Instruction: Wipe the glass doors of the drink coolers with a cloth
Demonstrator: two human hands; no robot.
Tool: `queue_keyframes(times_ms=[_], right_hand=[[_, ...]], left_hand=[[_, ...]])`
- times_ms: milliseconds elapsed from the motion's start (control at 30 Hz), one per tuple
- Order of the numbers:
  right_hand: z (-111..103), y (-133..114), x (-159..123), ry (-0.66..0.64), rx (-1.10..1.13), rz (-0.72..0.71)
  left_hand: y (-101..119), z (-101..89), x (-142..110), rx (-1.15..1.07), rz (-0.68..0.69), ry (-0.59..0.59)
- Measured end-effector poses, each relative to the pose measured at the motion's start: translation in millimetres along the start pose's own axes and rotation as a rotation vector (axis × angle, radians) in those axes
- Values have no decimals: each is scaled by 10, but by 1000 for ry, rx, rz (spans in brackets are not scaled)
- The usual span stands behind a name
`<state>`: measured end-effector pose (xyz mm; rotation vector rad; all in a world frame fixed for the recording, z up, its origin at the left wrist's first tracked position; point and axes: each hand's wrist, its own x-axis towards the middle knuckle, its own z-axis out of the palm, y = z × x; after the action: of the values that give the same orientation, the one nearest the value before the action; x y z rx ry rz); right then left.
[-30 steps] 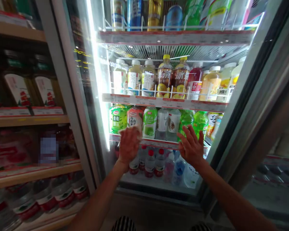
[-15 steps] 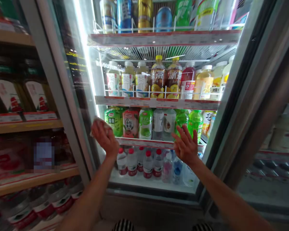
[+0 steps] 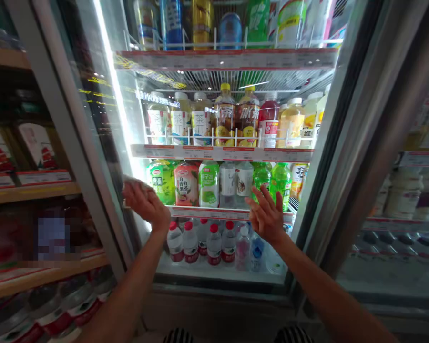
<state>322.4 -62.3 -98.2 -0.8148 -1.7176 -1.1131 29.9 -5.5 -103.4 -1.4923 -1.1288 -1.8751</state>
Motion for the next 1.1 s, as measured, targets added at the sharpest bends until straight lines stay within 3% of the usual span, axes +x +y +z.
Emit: queue_keyframes(times_ms=[67, 167, 200, 233, 333, 400, 433, 567, 633, 700, 767, 833, 867, 900, 1000, 1067, 1100], right_hand=[[3, 6, -4, 1, 3, 2], [2, 21, -12, 5, 14, -10], [1, 24, -14, 6, 16, -12], [-1, 25, -15, 7, 17, -13], [-2, 20, -11, 14, 12, -6], [-2, 16, -6, 25, 13, -2], [-4, 15, -5, 32, 18, -3], [-20, 27, -6, 36, 43, -15], [-28, 32, -9, 26, 51, -16], [-30, 32, -12, 20, 54, -8], [-27, 31, -14, 15, 48, 2], [-23, 32, -17, 16, 43, 9], [-22, 34, -19, 14, 44, 12], [-21, 38, -22, 11, 47, 14], [-23, 53, -28, 19, 63, 2], [-26, 57, -25, 35, 77, -6], [-27, 54, -22, 44, 83, -5]], left_hand=[[212, 64, -89, 42, 157, 2], [416, 109, -157, 39, 606, -216], [398, 103, -108, 37, 648, -234], [344, 93, -23, 42, 594, -188], [158, 92, 284, 72, 170, 159], [192, 134, 334, 76, 96, 227], [266, 160, 286, 71, 165, 169], [555, 197, -40, 28, 706, -258], [490, 152, 3, 8, 824, -330], [325, 115, 232, 7, 693, -230], [229, 133, 495, 29, 375, 25], [323, 205, 609, 62, 161, 187], [436, 250, 581, 70, 170, 179], [572, 292, 501, 74, 258, 87], [876, 350, 152, 20, 776, -275], [851, 310, 36, 19, 890, -352], [777, 275, 39, 26, 842, -323]])
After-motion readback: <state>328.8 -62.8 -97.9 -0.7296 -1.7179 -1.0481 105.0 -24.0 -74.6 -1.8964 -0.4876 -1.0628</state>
